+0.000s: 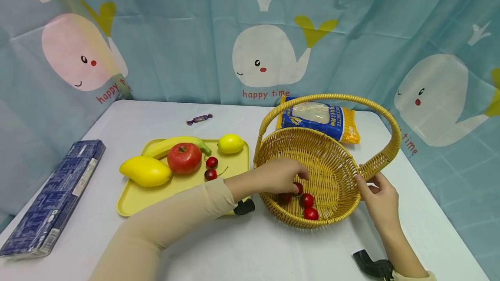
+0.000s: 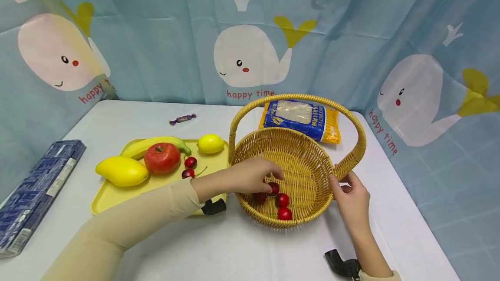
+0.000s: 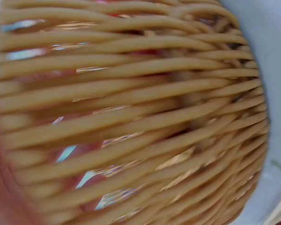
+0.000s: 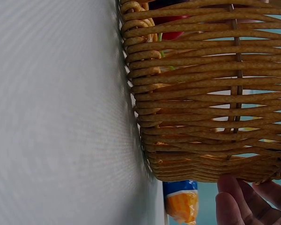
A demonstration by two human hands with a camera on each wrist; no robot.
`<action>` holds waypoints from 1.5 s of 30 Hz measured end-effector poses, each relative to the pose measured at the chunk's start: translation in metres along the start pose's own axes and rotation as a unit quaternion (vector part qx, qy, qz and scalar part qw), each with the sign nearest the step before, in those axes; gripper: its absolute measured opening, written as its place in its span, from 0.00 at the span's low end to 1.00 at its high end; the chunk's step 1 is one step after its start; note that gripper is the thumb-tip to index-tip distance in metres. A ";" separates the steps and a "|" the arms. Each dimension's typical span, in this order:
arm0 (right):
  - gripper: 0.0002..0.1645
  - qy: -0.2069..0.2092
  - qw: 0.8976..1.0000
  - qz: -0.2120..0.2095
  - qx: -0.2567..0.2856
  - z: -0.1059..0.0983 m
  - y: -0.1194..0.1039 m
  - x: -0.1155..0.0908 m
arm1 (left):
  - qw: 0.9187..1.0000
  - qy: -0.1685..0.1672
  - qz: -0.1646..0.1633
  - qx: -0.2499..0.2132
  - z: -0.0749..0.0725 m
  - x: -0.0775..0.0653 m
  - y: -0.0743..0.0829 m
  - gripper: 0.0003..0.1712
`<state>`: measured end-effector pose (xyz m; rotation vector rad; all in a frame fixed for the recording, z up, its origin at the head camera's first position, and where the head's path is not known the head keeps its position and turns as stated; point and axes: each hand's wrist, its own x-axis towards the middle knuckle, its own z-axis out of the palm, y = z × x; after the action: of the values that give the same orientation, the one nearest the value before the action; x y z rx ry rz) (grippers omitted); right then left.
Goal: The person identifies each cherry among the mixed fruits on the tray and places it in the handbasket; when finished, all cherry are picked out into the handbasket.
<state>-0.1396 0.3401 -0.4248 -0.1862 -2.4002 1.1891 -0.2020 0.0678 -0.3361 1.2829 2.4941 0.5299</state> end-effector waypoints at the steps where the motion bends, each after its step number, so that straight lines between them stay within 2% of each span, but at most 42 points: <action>1: 0.26 -0.001 1.000 0.003 0.001 -0.001 -0.006 -0.002 | 1.000 0.008 0.006 -0.006 -0.003 -0.004 0.001 0.19; 5: 0.25 -0.001 1.000 0.011 0.014 -0.005 -0.024 -0.007 | 0.998 0.043 0.034 -0.035 -0.014 -0.025 0.006 0.17; 10: 0.26 -0.007 1.000 0.009 0.007 -0.004 -0.012 -0.004 | 0.989 0.094 0.045 -0.105 -0.025 -0.062 0.005 0.18; 12: 0.26 -0.010 1.000 0.004 0.007 -0.003 -0.006 -0.002 | 0.983 0.116 0.039 -0.135 -0.028 -0.076 0.000 0.19; 15: 0.26 -0.006 1.000 0.004 0.004 -0.002 -0.009 -0.002 | 0.975 0.151 0.020 -0.165 -0.028 -0.096 -0.013 0.19; 18: 0.26 -0.007 1.000 0.001 0.004 -0.002 -0.012 -0.001 | 0.967 0.180 -0.005 -0.181 -0.024 -0.110 -0.031 0.19; 21: 0.26 -0.006 1.000 0.004 0.000 -0.003 -0.018 -0.003 | 0.964 0.195 -0.038 -0.180 -0.019 -0.119 -0.048 0.18; 23: 0.26 -0.006 1.000 0.018 0.000 -0.004 -0.028 -0.005 | 0.962 0.200 -0.055 -0.178 -0.016 -0.123 -0.057 0.18; 28: 0.26 -0.004 1.000 0.018 -0.011 -0.003 -0.021 -0.004 | 0.957 0.202 -0.085 -0.188 -0.006 -0.129 -0.072 0.18; 33: 0.27 -0.008 1.000 0.007 -0.005 -0.003 -0.012 -0.002 | 0.955 0.197 -0.102 -0.198 0.004 -0.126 -0.084 0.18; 39: 0.26 -0.004 1.000 0.008 -0.002 -0.003 -0.019 -0.004 | 0.957 0.162 -0.129 -0.203 0.012 -0.116 -0.092 0.19; 45: 0.24 0.001 1.000 0.028 0.014 -0.004 -0.036 -0.007 | 0.966 0.139 -0.134 -0.171 0.015 -0.105 -0.096 0.20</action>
<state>-0.1291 0.3189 -0.3972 -0.2458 -2.3892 1.2461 -0.2054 -0.0675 -0.3840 0.7725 2.5828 1.0762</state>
